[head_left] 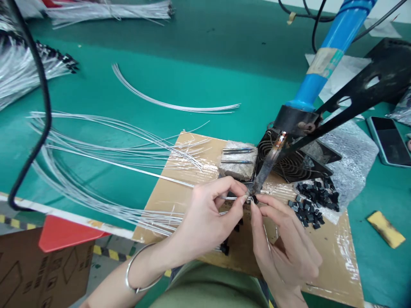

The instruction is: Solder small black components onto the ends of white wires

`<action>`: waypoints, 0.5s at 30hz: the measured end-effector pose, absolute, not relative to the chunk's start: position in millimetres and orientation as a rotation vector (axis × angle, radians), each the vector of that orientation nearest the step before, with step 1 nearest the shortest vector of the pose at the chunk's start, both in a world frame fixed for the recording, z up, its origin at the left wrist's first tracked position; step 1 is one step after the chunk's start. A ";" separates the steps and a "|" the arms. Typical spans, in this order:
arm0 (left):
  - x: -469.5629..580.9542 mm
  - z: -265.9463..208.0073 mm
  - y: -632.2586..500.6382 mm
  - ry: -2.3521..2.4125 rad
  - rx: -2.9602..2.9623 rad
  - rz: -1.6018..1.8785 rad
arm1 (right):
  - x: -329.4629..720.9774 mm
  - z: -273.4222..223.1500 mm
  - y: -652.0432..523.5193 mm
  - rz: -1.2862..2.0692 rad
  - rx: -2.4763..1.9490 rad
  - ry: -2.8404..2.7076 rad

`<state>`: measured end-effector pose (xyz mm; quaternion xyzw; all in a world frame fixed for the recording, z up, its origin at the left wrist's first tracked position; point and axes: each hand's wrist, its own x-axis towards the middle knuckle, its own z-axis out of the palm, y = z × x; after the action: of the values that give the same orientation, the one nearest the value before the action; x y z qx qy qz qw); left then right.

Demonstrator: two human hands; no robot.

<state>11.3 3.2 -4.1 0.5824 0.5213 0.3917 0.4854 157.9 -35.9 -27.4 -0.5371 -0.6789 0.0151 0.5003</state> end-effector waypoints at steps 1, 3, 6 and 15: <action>11.7 -3.6 3.8 1.264 1.415 0.954 | 158.0 -27.6 -36.4 0.043 -1.304 -1.635; 12.5 -3.4 5.1 1.261 1.402 0.953 | 158.4 -28.4 -37.7 0.074 -1.313 -1.611; 12.7 -6.0 5.7 1.270 1.388 0.930 | 159.5 -31.0 -40.2 0.139 -1.315 -1.579; -2.5 -15.0 -9.3 1.434 1.712 0.888 | 192.6 -45.8 -56.5 0.578 -1.434 -0.942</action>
<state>-2.5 -9.3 -15.0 0.6644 0.5565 0.3445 0.3608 192.6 -56.5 -45.8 -0.6231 -0.4091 0.2513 0.6174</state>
